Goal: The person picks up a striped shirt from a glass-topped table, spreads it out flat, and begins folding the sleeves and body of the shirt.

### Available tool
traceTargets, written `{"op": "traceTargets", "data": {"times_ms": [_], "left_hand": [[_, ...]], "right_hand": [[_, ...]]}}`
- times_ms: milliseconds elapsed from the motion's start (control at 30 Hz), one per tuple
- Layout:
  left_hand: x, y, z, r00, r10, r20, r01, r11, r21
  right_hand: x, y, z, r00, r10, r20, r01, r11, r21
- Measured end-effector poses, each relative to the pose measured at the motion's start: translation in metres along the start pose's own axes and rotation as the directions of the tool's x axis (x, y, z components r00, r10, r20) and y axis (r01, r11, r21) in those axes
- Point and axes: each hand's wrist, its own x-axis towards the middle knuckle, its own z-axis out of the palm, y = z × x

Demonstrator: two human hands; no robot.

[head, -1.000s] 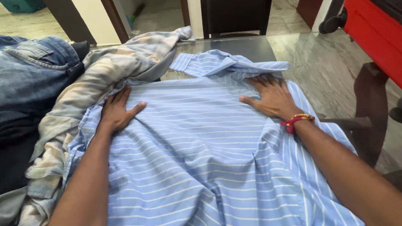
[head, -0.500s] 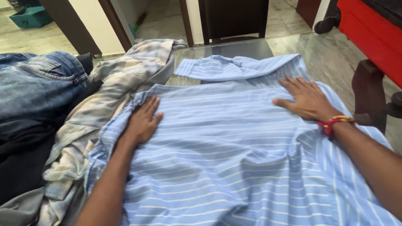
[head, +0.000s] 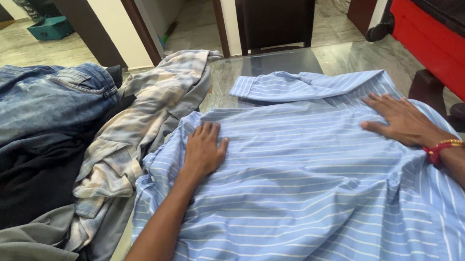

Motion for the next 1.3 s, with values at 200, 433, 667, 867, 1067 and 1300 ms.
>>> {"op": "traceTargets", "data": {"times_ms": [200, 433, 667, 867, 1067, 1300], "left_hand": [[0.037, -0.008, 0.012, 0.996, -0.084, 0.027, 0.082, 0.994, 0.067], [0.065, -0.063, 0.053, 0.990, -0.124, -0.065, 0.120, 0.991, -0.058], [0.059, -0.058, 0.033, 0.950, -0.179, -0.254, 0.158, 0.982, -0.102], [0.089, -0.077, 0.015, 0.916, -0.144, -0.375, 0.095, 0.985, -0.145], [0.124, -0.076, 0.008, 0.968, -0.235, -0.092, 0.214, 0.957, -0.198], [0.133, -0.082, 0.000, 0.836, -0.526, 0.157, 0.531, 0.703, -0.473]], "right_hand": [[0.041, -0.010, -0.016, 0.959, 0.245, 0.141, -0.249, 0.968, 0.012], [0.039, -0.011, 0.004, 0.967, 0.246, -0.065, -0.241, 0.968, 0.073], [0.031, 0.018, 0.012, 0.978, 0.179, -0.111, -0.179, 0.984, 0.015], [0.022, 0.041, 0.027, 0.991, 0.097, -0.091, -0.105, 0.991, -0.085], [0.020, 0.054, 0.034, 0.995, 0.052, -0.082, -0.063, 0.989, -0.132], [0.017, 0.049, 0.029, 0.997, 0.049, -0.062, -0.055, 0.993, -0.106]]}}
